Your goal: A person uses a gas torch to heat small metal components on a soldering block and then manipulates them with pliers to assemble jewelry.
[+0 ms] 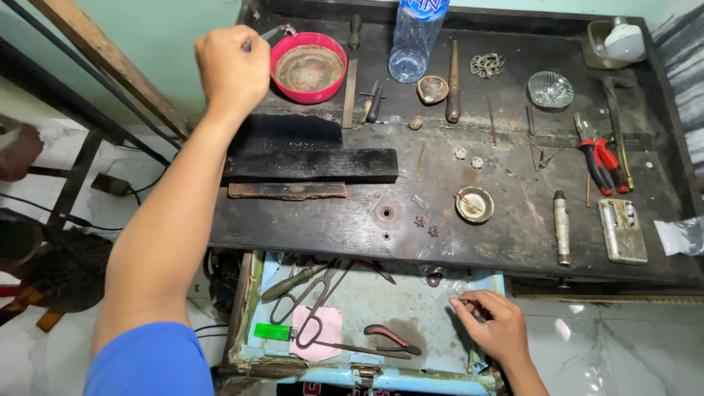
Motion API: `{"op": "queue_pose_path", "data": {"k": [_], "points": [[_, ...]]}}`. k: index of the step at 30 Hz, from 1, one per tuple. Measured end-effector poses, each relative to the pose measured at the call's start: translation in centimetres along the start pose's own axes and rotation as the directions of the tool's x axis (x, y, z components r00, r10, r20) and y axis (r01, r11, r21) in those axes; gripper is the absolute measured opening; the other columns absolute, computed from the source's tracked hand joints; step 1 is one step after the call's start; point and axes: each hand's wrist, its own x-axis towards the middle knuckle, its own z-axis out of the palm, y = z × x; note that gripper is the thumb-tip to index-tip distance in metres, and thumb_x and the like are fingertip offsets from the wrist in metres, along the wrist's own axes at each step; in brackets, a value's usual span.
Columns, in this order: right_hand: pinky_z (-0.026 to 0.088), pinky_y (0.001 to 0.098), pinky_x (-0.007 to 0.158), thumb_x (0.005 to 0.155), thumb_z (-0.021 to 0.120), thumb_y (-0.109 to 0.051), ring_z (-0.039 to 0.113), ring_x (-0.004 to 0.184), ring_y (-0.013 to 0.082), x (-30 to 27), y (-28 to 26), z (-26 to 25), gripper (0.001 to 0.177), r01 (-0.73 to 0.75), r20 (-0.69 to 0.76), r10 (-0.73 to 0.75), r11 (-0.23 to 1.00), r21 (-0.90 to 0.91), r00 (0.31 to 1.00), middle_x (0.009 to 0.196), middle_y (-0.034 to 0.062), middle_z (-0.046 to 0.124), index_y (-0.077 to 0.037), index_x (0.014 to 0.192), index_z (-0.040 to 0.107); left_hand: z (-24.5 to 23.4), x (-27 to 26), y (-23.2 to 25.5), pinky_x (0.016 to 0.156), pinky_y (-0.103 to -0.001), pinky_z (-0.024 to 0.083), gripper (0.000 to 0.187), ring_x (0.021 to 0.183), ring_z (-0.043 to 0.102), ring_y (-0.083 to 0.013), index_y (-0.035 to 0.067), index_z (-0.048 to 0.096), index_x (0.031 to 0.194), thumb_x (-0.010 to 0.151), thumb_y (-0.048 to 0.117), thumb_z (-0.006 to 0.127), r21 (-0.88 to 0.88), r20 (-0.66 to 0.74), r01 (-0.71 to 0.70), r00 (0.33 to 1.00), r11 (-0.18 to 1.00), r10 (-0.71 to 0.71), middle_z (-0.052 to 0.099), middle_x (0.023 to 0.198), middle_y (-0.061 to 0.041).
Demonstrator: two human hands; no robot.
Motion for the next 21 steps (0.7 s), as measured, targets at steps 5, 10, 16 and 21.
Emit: {"op": "queue_pose_path", "data": {"k": [5,10,16,21], "points": [[0.047,0.0237,0.058,0.081,0.082,-0.024,0.056,0.057,0.0076,-0.1,-0.3,-0.2,0.012,0.003,-0.001,-0.003,0.999,0.04,1.0,0.071,-0.0063,0.073,-0.013,0.079,0.078,-2.0,-8.3,-0.4,0.049,-0.045,0.038,0.028,0.049,0.045,-0.018,0.008,0.063,0.065,0.092,0.009,0.058,0.089,0.0,-0.256,0.966,0.962,0.257,0.053,0.054,-0.01],[0.05,0.0204,0.059,0.08,0.083,-0.021,0.058,0.057,0.0032,0.2,0.2,-0.4,0.008,-0.056,0.03,0.054,0.993,0.099,0.998,0.071,-0.0049,0.076,-0.013,0.08,0.081,-3.1,-16.0,-0.2,0.056,-0.035,0.039,0.02,0.054,0.047,-0.0109,0.01,0.072,0.077,0.093,0.013,0.061,-0.133,0.108,0.026,0.994,0.991,-0.012,0.052,0.057,-0.001],[0.052,0.0234,0.079,0.088,0.077,-0.014,0.072,0.085,0.0107,5.7,-7.6,-1.1,0.008,0.073,0.037,-0.086,0.961,0.265,0.996,0.097,0.0005,0.08,-0.011,0.095,0.079,-7.0,-20.2,6.1,0.055,-0.029,0.042,0.017,0.065,0.058,-0.0136,0.003,0.076,0.086,0.095,0.005,0.062,-0.418,0.214,0.043,0.975,0.907,0.053,0.071,0.075,-0.005],[0.057,0.0466,0.086,0.09,0.078,-0.015,0.074,0.098,0.0323,13.1,-14.3,1.8,0.034,0.273,0.021,-0.313,0.859,0.434,0.95,0.11,0.013,0.077,-0.009,0.122,0.073,-7.8,-21.6,8.1,0.054,-0.031,0.05,0.012,0.052,0.058,-0.0184,0.007,0.077,0.082,0.089,0.001,0.07,-0.577,0.136,0.022,0.988,0.816,0.07,0.062,0.059,-0.007]]}}
